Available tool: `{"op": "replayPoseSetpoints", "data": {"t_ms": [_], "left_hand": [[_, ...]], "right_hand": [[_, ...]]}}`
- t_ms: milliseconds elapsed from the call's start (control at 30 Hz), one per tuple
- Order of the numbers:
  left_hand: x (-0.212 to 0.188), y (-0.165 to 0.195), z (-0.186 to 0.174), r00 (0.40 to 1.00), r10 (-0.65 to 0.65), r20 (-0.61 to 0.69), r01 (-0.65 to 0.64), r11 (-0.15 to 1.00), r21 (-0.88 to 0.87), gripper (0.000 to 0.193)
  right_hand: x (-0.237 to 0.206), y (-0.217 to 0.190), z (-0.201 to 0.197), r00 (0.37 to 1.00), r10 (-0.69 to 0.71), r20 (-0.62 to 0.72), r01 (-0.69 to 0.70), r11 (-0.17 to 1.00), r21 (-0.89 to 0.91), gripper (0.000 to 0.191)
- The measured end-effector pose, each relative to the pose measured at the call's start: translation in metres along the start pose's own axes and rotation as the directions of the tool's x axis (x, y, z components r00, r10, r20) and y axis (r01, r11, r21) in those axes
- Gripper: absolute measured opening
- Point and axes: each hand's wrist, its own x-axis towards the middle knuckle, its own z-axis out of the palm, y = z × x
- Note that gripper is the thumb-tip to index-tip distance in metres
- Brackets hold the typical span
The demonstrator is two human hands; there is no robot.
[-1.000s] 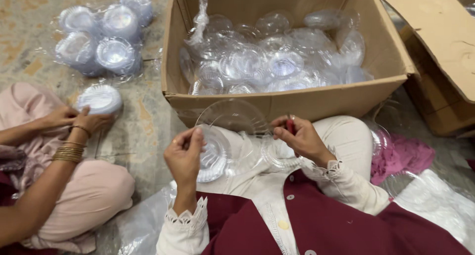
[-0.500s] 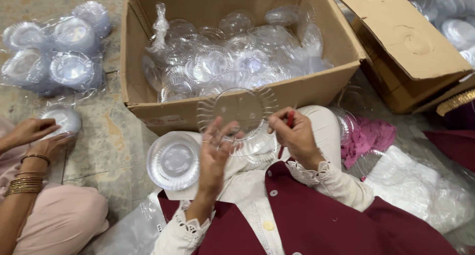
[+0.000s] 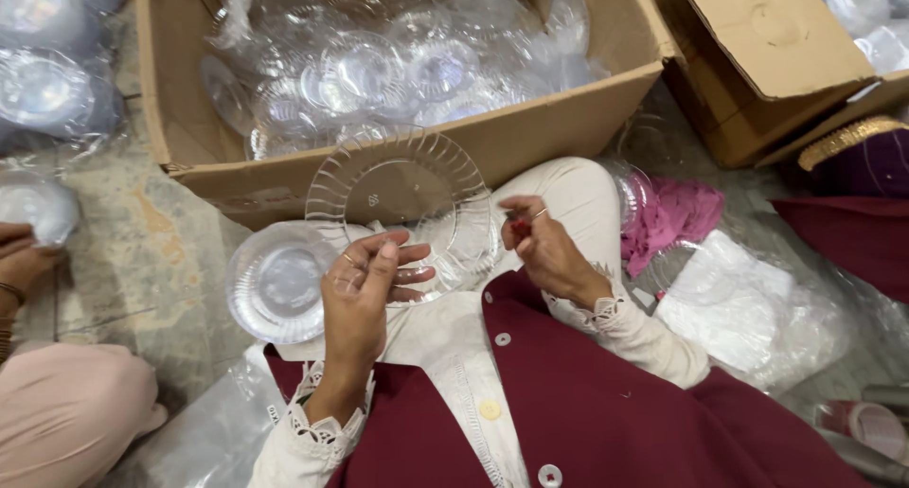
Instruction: The person sits on the floor and uses a red utility knife to trim the edges of clear plastic plates. They hold each plate with one hand and carefully cut along the rim with the other, then place the trimmed plate into a pile. A coworker is also seen trimming plates nearby.
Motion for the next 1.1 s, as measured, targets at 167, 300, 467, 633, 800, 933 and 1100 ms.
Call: {"op": "replayPoseSetpoints", "data": {"t_ms": [167,300,467,633,800,933,1100], "left_hand": [[0.000,0.001,0.004,0.999,-0.032,0.037,0.030,0.998,0.057,0.033],[-0.004,0.002,0.005,0.996,-0.038,0.080,0.029,0.994,0.105,0.033],[-0.015,0.002,0.011,0.996,-0.039,0.082,0.031,0.995,0.092,0.034],[-0.019,-0.004,0.012,0.998,-0.026,0.063,0.020,0.995,0.094,0.033],[-0.011,-0.013,0.006,0.993,-0.078,0.090,0.078,0.997,0.002,0.030],[0.005,-0.007,0.005,0.998,-0.039,0.045,0.035,0.997,0.074,0.028],[0.039,0.000,0.013,0.977,-0.075,0.200,0.047,0.989,0.142,0.029]], "right_hand": [[-0.007,0.008,-0.009,0.995,-0.083,-0.059,0.065,0.962,-0.264,0.093],[0.001,0.011,-0.013,0.987,-0.151,-0.050,0.129,0.944,-0.305,0.089],[0.000,0.018,-0.010,0.985,-0.170,0.000,0.163,0.941,-0.297,0.089],[-0.008,0.030,-0.007,0.991,-0.133,0.007,0.129,0.950,-0.282,0.086],[-0.009,0.034,-0.006,0.989,-0.113,0.095,0.133,0.960,-0.245,0.063],[-0.007,0.026,0.002,0.984,-0.114,0.135,0.146,0.954,-0.262,0.050],[0.009,0.009,-0.013,0.990,-0.061,-0.125,0.022,0.956,-0.291,0.030]]}}
